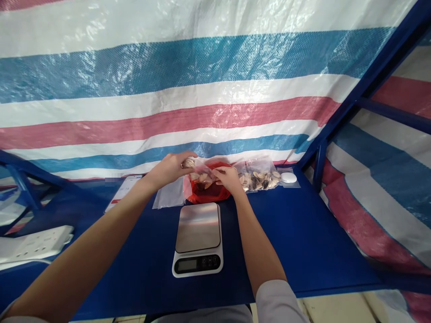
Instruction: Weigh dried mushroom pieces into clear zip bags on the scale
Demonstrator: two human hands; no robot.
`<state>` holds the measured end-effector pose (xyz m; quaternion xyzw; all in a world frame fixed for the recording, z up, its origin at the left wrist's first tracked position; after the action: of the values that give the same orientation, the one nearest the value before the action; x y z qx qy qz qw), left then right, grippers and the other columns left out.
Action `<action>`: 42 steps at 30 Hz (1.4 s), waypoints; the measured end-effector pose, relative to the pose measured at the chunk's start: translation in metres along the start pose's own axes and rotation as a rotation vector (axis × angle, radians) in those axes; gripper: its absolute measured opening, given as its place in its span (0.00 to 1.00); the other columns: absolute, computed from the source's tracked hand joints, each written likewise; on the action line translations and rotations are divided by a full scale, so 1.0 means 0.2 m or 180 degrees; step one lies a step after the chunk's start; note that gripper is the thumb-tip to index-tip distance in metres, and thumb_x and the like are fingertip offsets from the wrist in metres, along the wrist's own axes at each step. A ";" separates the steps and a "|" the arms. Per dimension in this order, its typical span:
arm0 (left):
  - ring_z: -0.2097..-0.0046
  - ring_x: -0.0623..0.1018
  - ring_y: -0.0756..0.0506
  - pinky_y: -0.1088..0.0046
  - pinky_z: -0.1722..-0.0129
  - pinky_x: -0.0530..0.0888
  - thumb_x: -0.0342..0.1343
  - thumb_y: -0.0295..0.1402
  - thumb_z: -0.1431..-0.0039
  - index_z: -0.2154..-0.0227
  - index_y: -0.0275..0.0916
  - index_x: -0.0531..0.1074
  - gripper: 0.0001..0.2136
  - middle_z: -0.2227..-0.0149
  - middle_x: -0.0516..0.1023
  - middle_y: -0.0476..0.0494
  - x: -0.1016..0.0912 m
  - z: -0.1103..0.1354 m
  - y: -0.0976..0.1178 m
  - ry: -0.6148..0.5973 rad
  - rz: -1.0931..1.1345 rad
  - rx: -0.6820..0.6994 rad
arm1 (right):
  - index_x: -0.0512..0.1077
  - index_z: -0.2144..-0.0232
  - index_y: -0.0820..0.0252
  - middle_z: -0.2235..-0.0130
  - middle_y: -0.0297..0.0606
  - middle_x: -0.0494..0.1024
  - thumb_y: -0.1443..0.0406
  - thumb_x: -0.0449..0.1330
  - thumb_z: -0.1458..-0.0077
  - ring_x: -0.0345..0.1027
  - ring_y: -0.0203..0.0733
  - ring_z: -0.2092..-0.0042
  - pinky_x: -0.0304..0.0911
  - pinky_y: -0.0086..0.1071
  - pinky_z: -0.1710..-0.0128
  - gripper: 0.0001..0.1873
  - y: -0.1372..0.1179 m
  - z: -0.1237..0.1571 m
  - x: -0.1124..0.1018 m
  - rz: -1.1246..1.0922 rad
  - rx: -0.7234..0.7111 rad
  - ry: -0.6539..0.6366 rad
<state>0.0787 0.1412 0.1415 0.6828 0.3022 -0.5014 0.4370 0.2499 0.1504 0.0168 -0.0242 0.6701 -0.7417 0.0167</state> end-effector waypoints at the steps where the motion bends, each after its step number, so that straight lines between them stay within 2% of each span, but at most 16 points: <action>1: 0.59 0.79 0.39 0.67 0.58 0.71 0.58 0.34 0.42 0.46 0.44 0.73 0.20 0.60 0.82 0.43 0.01 0.00 0.01 -0.0028 -0.0034 0.0052 | 0.81 0.69 0.59 0.69 0.37 0.82 0.60 0.66 0.50 0.78 0.41 0.66 0.77 0.31 0.68 0.09 0.01 0.00 0.01 0.0036 -0.0006 -0.0016; 5: 0.60 0.79 0.39 0.67 0.58 0.71 0.58 0.36 0.41 0.45 0.43 0.73 0.20 0.61 0.81 0.43 0.03 -0.01 0.02 -0.0101 -0.0013 0.0157 | 0.81 0.69 0.60 0.70 0.37 0.82 0.62 0.67 0.50 0.77 0.40 0.67 0.77 0.29 0.71 0.08 0.03 -0.01 0.02 0.0158 0.0034 -0.0092; 10: 0.63 0.78 0.41 0.68 0.57 0.71 0.60 0.42 0.43 0.45 0.41 0.74 0.24 0.65 0.81 0.45 0.04 -0.02 -0.05 0.0007 0.0301 -0.0010 | 0.80 0.70 0.60 0.71 0.37 0.81 0.62 0.67 0.50 0.76 0.40 0.68 0.76 0.29 0.73 0.07 0.08 -0.02 0.02 0.0195 0.0094 -0.0150; 15: 0.64 0.78 0.43 0.70 0.60 0.72 0.62 0.45 0.46 0.54 0.41 0.79 0.20 0.65 0.82 0.45 0.06 -0.01 -0.11 0.0190 0.0602 -0.0080 | 0.80 0.71 0.60 0.73 0.37 0.79 0.62 0.67 0.49 0.76 0.39 0.69 0.76 0.28 0.73 0.07 0.12 -0.05 0.02 0.0214 0.0071 -0.0182; 22: 0.62 0.79 0.43 0.70 0.58 0.73 0.56 0.44 0.41 0.59 0.41 0.80 0.15 0.61 0.84 0.45 0.05 0.00 -0.08 0.0271 0.0995 0.0072 | 0.80 0.69 0.62 0.72 0.36 0.79 0.63 0.66 0.48 0.76 0.37 0.69 0.76 0.26 0.73 0.07 0.12 -0.04 0.02 0.0260 0.0088 -0.0122; 28: 0.61 0.80 0.43 0.71 0.59 0.74 0.52 0.44 0.38 0.60 0.40 0.82 0.17 0.65 0.84 0.46 0.05 -0.04 -0.09 0.0479 0.1028 0.0172 | 0.80 0.69 0.62 0.71 0.37 0.80 0.65 0.63 0.46 0.76 0.38 0.68 0.77 0.27 0.74 0.06 0.10 -0.04 0.01 0.0301 0.0042 -0.0075; 34: 0.65 0.79 0.45 0.72 0.64 0.73 0.53 0.40 0.39 0.70 0.40 0.80 0.13 0.69 0.82 0.47 0.07 -0.06 -0.07 0.0701 0.0886 0.0255 | 0.80 0.69 0.62 0.71 0.36 0.79 0.65 0.63 0.48 0.75 0.38 0.68 0.77 0.27 0.75 0.06 0.10 -0.04 -0.02 0.0203 0.0051 0.0040; 42: 0.62 0.80 0.44 0.71 0.60 0.74 0.54 0.41 0.40 0.67 0.40 0.79 0.13 0.63 0.84 0.44 0.08 -0.05 -0.08 0.0685 0.1017 0.0058 | 0.78 0.76 0.63 0.77 0.34 0.75 0.66 0.63 0.49 0.72 0.36 0.73 0.77 0.28 0.74 0.07 0.08 -0.04 -0.03 0.0444 0.0014 0.0127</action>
<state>0.0737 0.1562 0.1232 0.7757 0.2304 -0.3525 0.4701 0.2549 0.1561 -0.0009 0.0374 0.6687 -0.7405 0.0550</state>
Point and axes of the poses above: each hand's wrist, its own z-axis away from the middle knuckle, its own x-axis out of the palm, y = z × x, the point moved 7 cm from there along -z, towards the middle knuckle
